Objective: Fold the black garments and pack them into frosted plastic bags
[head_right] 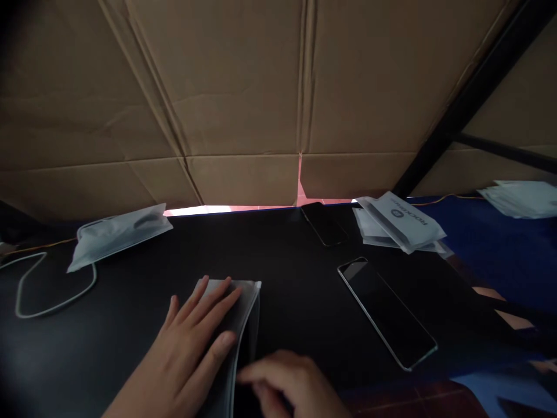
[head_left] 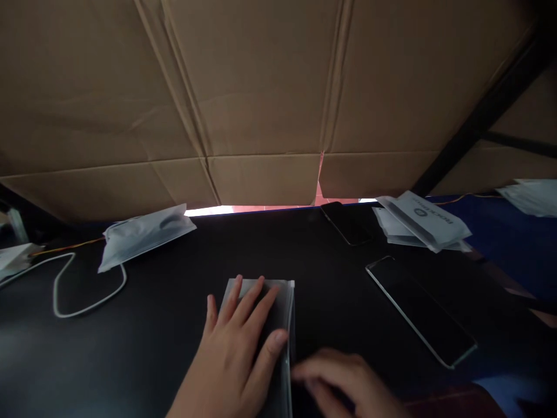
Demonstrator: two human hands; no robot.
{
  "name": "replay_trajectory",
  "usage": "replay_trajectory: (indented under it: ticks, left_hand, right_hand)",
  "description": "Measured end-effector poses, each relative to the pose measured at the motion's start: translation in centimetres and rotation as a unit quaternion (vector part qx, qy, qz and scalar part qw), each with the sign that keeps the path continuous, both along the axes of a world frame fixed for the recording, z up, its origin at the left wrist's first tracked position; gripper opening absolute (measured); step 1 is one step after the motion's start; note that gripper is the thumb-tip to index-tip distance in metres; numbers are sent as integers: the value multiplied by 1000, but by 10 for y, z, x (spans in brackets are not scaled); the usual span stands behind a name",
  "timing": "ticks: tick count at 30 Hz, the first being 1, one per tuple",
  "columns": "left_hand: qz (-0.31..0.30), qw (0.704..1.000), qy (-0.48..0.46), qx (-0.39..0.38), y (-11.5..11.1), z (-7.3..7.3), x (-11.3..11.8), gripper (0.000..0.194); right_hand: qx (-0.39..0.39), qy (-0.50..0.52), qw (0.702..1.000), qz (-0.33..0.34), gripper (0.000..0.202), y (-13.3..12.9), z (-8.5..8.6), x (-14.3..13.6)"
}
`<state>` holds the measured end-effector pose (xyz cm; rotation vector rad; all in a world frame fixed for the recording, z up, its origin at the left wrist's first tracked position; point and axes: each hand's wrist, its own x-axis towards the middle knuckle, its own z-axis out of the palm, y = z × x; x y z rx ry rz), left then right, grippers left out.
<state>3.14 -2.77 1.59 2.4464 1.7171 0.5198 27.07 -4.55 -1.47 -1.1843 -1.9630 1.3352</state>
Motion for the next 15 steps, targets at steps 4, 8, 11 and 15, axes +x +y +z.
replay_trajectory:
  ticks: [4,8,11,15]
  left_hand:
    - [12,999,12,-48,40,30,13,38]
    - [14,997,15,-80,68,34,27,30]
    - [25,997,-32,-67,67,28,25,38]
    - [37,990,-139,-13,55,31,19,17]
  right_hand:
    - [-26,3,984,-174,37,30,19,9]
    - [-59,-24,986,-152,35,52,24,-2]
    - [-98,-8,991,-95,38,46,24,0]
    - [-122,16,992,-42,31,28,25,-4]
